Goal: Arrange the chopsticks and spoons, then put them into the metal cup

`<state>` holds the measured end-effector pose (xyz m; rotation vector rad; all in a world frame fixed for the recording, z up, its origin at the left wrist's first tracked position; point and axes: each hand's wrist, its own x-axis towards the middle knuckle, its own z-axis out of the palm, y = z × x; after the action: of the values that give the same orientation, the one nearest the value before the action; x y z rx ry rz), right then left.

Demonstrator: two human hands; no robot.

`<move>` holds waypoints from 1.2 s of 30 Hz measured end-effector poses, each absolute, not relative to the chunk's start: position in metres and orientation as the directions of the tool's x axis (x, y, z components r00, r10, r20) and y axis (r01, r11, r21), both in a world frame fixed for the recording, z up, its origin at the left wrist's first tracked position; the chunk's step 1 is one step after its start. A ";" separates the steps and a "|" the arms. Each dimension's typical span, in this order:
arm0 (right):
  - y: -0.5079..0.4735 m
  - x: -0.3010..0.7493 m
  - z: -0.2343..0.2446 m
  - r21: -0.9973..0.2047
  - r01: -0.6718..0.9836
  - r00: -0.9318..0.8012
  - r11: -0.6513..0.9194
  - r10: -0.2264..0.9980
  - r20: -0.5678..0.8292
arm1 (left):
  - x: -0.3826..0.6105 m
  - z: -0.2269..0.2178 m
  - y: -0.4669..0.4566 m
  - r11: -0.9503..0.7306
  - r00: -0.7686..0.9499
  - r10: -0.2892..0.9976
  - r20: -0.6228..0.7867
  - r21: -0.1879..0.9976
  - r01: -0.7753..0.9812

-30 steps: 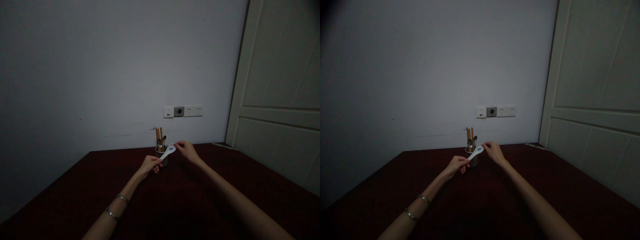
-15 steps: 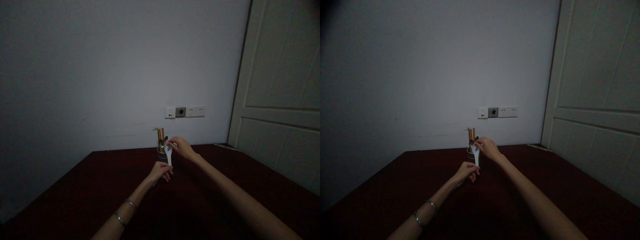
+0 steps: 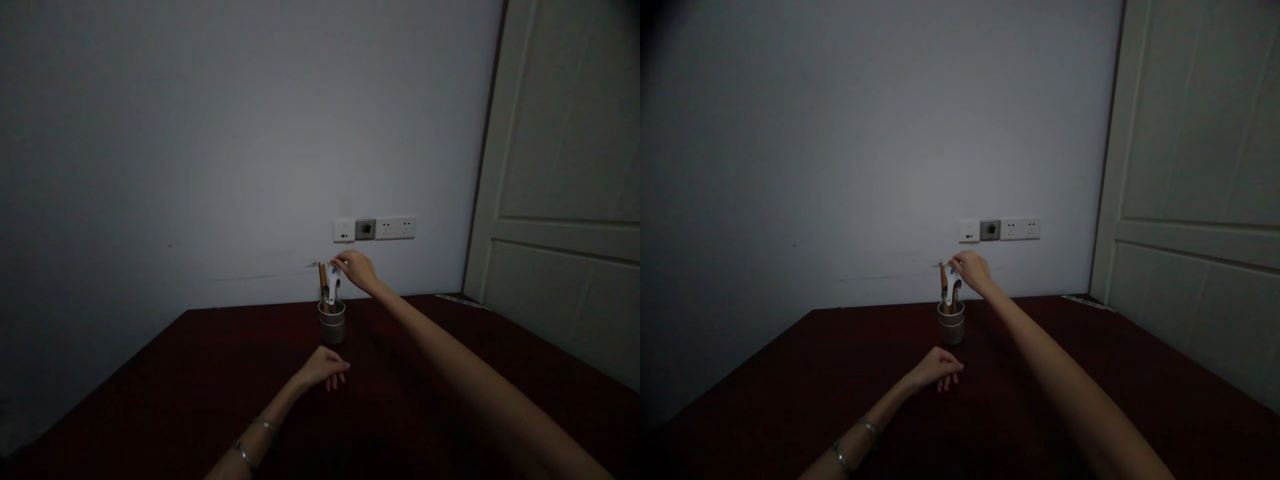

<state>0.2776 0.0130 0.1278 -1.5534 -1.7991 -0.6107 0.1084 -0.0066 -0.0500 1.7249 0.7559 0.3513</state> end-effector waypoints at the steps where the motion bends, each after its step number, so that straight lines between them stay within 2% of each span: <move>1: 0.016 0.275 0.126 -0.068 0.983 -0.064 0.168 0.672 0.738 | 0.109 -0.051 -0.007 -0.137 0.745 0.651 -0.146 0.942 0.305; 10: 0.024 0.257 0.092 -0.034 0.989 -0.095 0.142 0.805 0.586 | 0.110 -0.056 -0.004 -0.145 0.743 0.652 -0.152 0.937 0.319; 19: 0.025 0.259 0.062 0.034 0.960 -0.259 0.278 0.836 0.483 | 0.109 -0.054 -0.005 -0.148 0.759 0.635 -0.145 0.941 0.304; 28: 0.019 0.255 0.055 -0.002 0.961 -0.253 0.276 0.885 0.391 | 0.110 -0.056 -0.005 -0.169 0.750 0.648 -0.132 0.935 0.311; 36: 0.021 0.257 0.052 -0.013 0.951 -0.273 0.308 0.860 0.432 | 0.110 -0.054 -0.006 -0.172 0.739 0.658 -0.140 0.928 0.330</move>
<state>0.2571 0.0210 0.0524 -1.6212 -2.2232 -0.3527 0.1097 -0.0057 -0.0538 1.7757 0.7775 0.3514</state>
